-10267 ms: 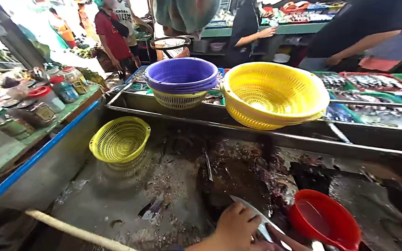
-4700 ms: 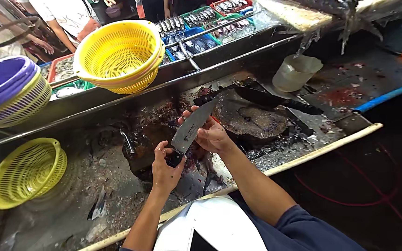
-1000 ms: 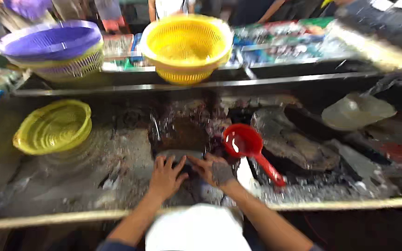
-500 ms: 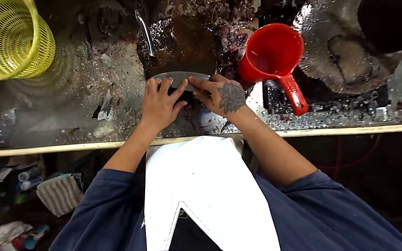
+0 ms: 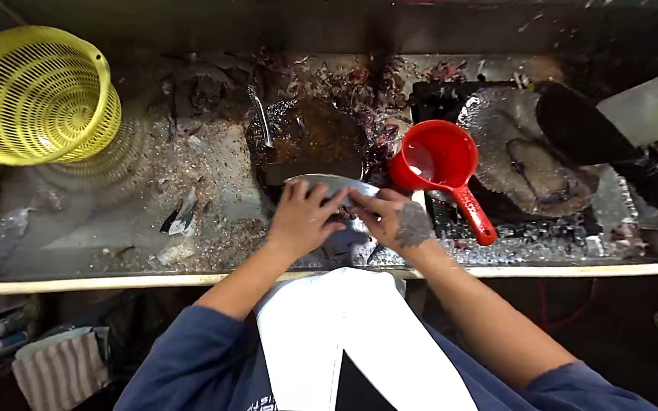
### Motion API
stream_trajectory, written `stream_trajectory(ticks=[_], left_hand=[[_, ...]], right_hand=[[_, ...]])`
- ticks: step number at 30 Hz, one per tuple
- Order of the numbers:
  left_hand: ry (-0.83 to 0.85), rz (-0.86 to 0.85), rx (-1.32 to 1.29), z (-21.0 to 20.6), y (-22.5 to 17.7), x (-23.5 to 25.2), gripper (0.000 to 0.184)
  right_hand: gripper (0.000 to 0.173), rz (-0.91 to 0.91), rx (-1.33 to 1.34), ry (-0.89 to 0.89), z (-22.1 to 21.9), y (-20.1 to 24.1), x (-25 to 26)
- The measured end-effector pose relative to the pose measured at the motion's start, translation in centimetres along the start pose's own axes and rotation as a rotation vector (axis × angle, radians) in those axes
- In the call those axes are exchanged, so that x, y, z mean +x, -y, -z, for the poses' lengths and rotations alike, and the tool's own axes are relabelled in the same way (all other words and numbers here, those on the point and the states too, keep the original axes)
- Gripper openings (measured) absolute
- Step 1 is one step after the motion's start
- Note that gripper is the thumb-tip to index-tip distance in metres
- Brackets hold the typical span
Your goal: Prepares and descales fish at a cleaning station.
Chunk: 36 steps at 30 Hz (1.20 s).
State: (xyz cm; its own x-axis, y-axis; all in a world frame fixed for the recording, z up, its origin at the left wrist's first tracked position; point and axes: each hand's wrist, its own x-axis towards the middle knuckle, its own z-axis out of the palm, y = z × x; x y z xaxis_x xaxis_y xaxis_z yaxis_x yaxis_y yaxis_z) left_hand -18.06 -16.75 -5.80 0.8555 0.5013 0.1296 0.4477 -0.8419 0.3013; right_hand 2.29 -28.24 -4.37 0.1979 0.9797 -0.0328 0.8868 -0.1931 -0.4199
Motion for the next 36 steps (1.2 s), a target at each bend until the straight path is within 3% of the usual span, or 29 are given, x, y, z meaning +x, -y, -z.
stream_trajectory(ticks=[2, 4, 11, 13, 17, 19, 22, 26, 29, 32, 34, 36], left_hand=[[-0.061, 0.083, 0.051, 0.4, 3.1, -3.8, 0.056], [-0.085, 0.104, 0.102, 0.0, 4.2, -5.4, 0.058], [0.077, -0.134, -0.064, -2.0, -3.4, 5.7, 0.058], [0.070, -0.124, -0.082, -1.5, -2.3, 4.7, 0.060], [-0.076, 0.036, 0.009, 0.1, 4.4, -2.8, 0.054], [-0.070, 0.042, 0.080, 0.6, 5.1, -3.6, 0.060], [0.018, -0.010, 0.023, -0.2, 1.7, 0.7, 0.067], [0.088, -0.179, -0.076, -1.7, -1.2, 5.4, 0.060], [-0.002, -0.065, -0.063, -1.0, 2.1, 0.4, 0.056], [-0.135, 0.063, 0.015, 1.1, 6.6, -4.5, 0.052], [-0.127, 0.069, 0.054, 2.0, 6.9, -4.6, 0.056], [-0.088, 0.028, 0.019, 1.6, 5.0, -2.0, 0.060]], right_hand=[[0.039, 0.016, 0.016, 0.063, -2.2, 3.7, 1.3], [0.040, 0.029, 0.028, 0.094, -3.4, 4.5, 1.8], [0.042, -0.108, -0.034, -0.045, 2.9, -5.8, -2.1], [0.044, -0.120, -0.018, 0.019, 2.6, -4.1, -1.5], [0.042, -0.051, 0.032, 0.150, -1.6, 3.5, 1.6], [0.042, -0.035, 0.032, 0.169, -2.1, 4.0, 2.4], [0.038, -0.089, 0.066, 0.072, 0.1, -0.2, 1.2], [0.042, -0.177, 0.137, 0.019, 2.9, -5.0, -0.8], [0.040, -0.175, 0.256, 0.133, 0.5, -0.5, 0.6], [0.042, -0.102, 0.205, 0.252, -1.6, 5.9, 3.5], [0.043, -0.083, 0.189, 0.257, -1.6, 6.6, 4.2], [0.042, -0.093, 0.191, 0.182, -0.4, 4.2, 3.5]])
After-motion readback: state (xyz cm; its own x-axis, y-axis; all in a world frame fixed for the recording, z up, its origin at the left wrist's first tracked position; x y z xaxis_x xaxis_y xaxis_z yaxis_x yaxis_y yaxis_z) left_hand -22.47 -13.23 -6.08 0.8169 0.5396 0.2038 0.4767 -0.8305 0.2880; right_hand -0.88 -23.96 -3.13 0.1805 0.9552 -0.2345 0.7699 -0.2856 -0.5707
